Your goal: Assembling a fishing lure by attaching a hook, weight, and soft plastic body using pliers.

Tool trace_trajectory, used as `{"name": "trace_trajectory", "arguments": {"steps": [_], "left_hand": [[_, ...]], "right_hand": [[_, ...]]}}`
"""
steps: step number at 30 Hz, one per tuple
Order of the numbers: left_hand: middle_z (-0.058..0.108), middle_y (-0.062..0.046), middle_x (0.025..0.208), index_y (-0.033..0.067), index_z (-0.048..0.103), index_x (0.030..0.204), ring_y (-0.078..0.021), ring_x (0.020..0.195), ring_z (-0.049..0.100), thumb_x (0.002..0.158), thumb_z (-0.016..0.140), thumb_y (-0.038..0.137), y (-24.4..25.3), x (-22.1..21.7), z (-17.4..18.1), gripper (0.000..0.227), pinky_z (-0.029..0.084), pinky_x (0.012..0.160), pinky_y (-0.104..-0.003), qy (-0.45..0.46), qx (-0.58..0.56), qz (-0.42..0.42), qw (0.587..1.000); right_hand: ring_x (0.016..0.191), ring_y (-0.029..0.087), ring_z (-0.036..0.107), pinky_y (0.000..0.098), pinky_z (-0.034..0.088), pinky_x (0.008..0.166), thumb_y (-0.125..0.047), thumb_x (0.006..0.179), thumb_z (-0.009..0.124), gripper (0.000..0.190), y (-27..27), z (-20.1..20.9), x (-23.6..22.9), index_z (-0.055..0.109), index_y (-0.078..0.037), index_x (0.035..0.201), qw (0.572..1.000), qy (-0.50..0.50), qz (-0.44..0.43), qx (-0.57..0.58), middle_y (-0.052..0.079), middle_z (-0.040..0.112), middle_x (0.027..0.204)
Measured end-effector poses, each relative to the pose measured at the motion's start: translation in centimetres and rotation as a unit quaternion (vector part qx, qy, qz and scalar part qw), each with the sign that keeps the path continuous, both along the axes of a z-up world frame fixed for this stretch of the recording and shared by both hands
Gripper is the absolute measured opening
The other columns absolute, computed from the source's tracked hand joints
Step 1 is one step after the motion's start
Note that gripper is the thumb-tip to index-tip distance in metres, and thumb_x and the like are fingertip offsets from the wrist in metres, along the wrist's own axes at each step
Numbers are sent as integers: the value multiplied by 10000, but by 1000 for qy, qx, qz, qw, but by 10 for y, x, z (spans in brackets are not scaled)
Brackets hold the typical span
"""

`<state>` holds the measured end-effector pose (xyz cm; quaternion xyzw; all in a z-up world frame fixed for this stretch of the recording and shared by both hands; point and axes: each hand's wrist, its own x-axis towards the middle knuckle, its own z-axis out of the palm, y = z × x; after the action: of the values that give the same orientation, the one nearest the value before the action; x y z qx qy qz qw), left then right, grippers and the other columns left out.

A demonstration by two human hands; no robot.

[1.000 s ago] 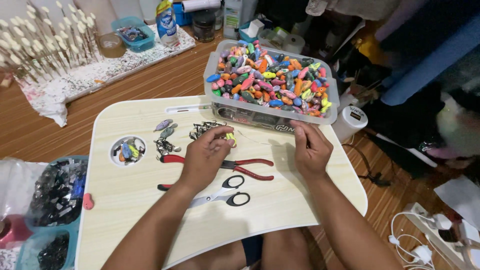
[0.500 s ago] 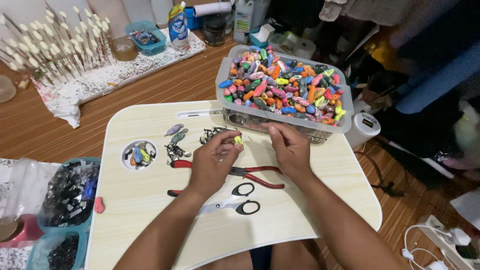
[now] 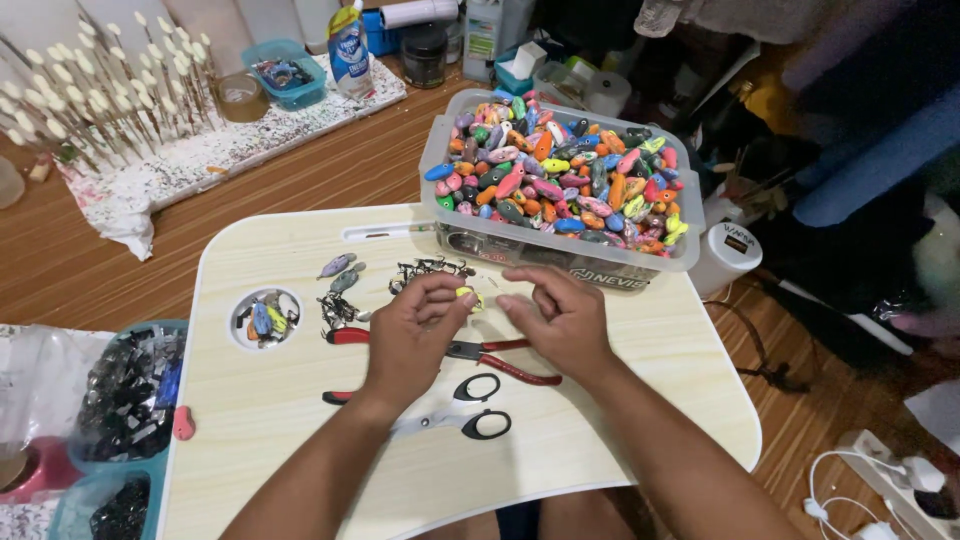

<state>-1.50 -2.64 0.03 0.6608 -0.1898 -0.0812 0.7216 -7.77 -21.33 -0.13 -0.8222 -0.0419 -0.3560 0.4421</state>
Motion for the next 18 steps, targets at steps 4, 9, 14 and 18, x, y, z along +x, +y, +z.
{"name": "trace_trajectory", "arguments": {"steps": [4,9,14,18], "left_hand": [[795,-171,961,25,729,1099,-172,846,775,894,798,140,0,-1,-5,245,625,795,-313,-41,2,0,999],[808,-162,971,42,736,1109,-175,875,778,918,763,140,3,-5,0,217,623,803,-335,-91,24,6,996],[803,-164,998,39,744,1112,-247,936,787,936,740,124,-1,-6,4,196,617,833,-369,-139,25,12,990],[800,-162,967,43,758,1100,-277,933,782,936,741,130,-1,-5,-2,187,613,830,-380,-164,38,17,986]], "right_hand": [[468,162,476,289,482,539,-201,768,909,344,12,1,-2,804,-110,1083,999,-17,40,-10,27,438,543],[450,149,477,256,470,520,-178,806,887,252,10,2,-2,820,-128,1044,998,-38,32,-45,5,444,535],[454,186,456,308,431,491,-96,843,868,276,-28,2,7,800,-57,1107,991,-103,-59,-68,45,461,534],[495,212,512,331,456,525,-50,885,867,291,-55,11,5,784,-22,1162,966,-134,-180,-126,72,481,590]]}}
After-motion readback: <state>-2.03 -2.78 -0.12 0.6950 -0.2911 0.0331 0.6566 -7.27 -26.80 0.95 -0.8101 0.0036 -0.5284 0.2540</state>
